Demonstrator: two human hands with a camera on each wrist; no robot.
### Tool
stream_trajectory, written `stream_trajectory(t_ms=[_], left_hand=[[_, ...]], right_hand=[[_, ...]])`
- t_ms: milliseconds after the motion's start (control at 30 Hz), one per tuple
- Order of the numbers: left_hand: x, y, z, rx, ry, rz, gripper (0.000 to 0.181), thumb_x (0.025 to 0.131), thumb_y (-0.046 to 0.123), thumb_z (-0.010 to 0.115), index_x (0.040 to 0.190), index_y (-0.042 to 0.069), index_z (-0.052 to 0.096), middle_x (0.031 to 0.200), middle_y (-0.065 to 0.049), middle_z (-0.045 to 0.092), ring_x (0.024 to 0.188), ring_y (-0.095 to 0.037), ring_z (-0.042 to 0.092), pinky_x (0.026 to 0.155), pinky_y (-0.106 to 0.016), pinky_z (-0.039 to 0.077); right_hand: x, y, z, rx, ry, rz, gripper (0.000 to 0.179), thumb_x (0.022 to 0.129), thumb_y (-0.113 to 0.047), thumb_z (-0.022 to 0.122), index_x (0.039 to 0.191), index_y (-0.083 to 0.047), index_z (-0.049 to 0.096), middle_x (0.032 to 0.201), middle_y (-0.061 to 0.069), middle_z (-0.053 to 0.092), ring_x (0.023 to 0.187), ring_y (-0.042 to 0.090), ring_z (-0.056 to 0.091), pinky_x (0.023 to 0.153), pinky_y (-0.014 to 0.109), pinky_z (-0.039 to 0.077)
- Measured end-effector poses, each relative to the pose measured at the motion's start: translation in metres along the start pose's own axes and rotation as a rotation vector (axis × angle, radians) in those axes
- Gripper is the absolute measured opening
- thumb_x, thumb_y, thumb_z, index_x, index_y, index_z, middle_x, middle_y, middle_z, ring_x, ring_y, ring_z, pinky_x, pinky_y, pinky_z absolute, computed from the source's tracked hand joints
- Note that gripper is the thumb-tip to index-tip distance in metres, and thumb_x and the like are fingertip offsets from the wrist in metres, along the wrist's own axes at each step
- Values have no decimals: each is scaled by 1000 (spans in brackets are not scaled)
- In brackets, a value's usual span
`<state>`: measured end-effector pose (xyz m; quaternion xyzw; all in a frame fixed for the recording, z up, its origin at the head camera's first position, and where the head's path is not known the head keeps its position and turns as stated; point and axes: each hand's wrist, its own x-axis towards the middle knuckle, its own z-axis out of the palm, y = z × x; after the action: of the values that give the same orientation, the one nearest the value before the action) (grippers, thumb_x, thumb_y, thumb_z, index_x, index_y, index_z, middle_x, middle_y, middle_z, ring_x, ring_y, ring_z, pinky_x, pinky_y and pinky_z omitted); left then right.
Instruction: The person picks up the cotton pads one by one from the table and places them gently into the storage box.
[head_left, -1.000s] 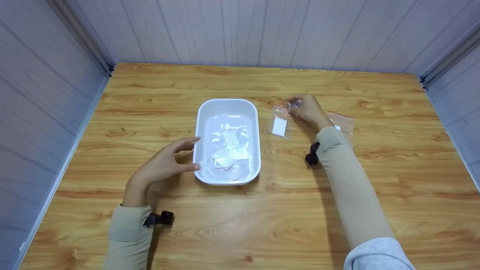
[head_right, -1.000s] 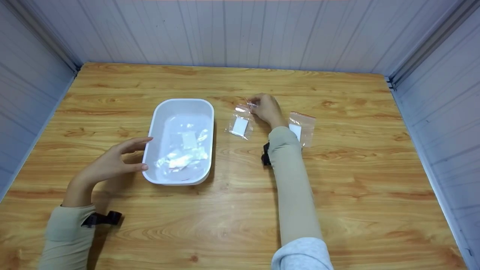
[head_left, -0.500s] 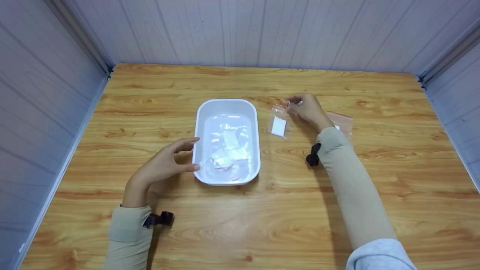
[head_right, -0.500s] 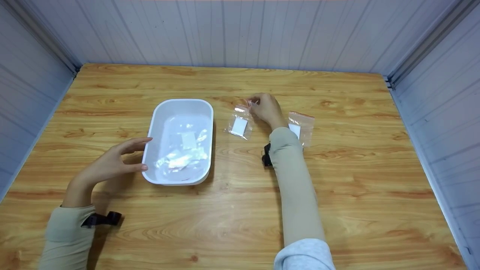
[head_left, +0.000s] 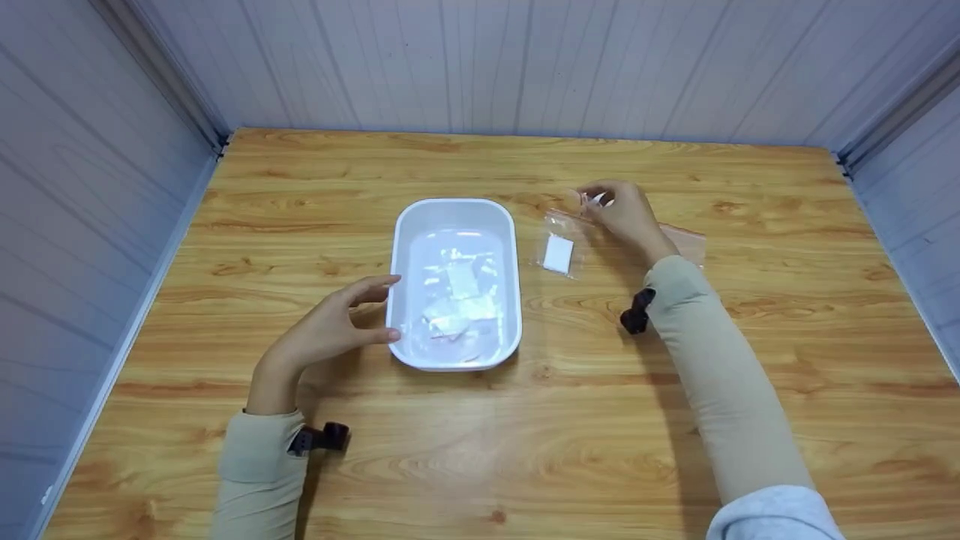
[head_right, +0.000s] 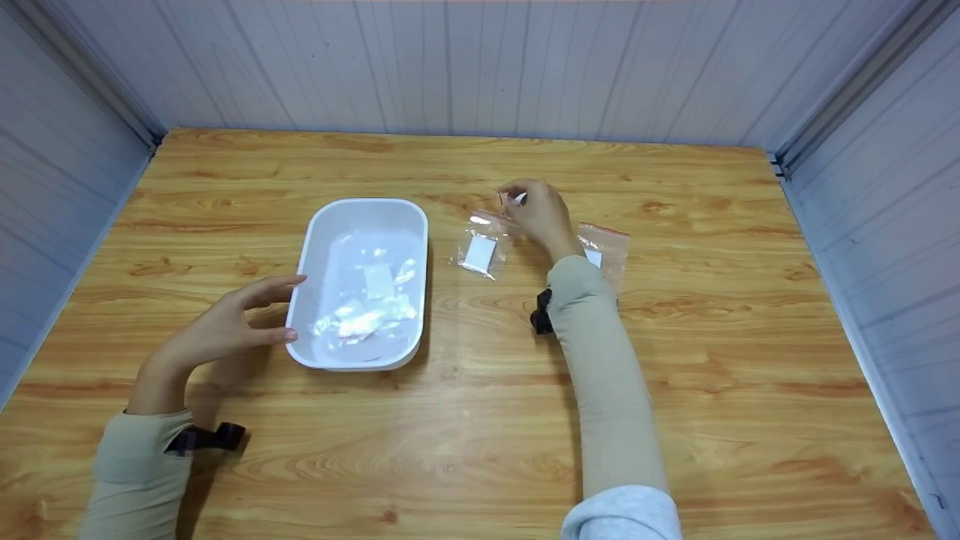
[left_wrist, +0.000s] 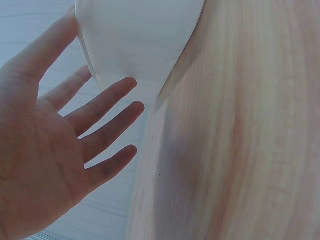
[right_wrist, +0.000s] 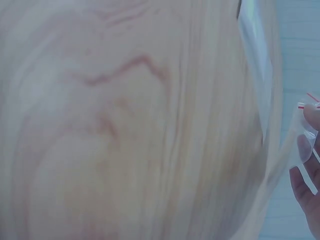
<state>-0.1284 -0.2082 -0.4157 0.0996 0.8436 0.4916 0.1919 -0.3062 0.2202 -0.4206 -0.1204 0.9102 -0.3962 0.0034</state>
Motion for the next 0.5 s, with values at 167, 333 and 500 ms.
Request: stream_trajectory(t_ms=[167, 333, 500], left_hand=[[0, 2, 0, 1, 2, -21, 80, 83, 34, 82, 151, 24, 41, 149, -12, 44, 141, -35, 33, 113, -62, 23], [-1, 2, 0, 0, 2, -24, 81, 82, 36, 82, 151, 24, 41, 149, -12, 44, 141, -35, 33, 114, -61, 22], [-1, 2, -1, -7, 1, -25, 82, 80, 40, 83, 151, 25, 42, 150, -13, 44, 141, -35, 33, 114, -61, 21]], right_hand=[[-4, -2, -5, -8, 25, 12, 29, 96, -9, 64, 124, -4, 68, 113, 14, 66, 97, 24, 58, 79, 30, 45], [-8, -3, -9, 11, 58, 16, 29, 96, -10, 66, 124, -5, 69, 113, 13, 66, 96, 24, 58, 76, 28, 44], [-11, -5, -13, 23, 98, 24, 28, 96, -13, 67, 123, -6, 70, 111, 11, 66, 93, 21, 57, 72, 26, 43]])
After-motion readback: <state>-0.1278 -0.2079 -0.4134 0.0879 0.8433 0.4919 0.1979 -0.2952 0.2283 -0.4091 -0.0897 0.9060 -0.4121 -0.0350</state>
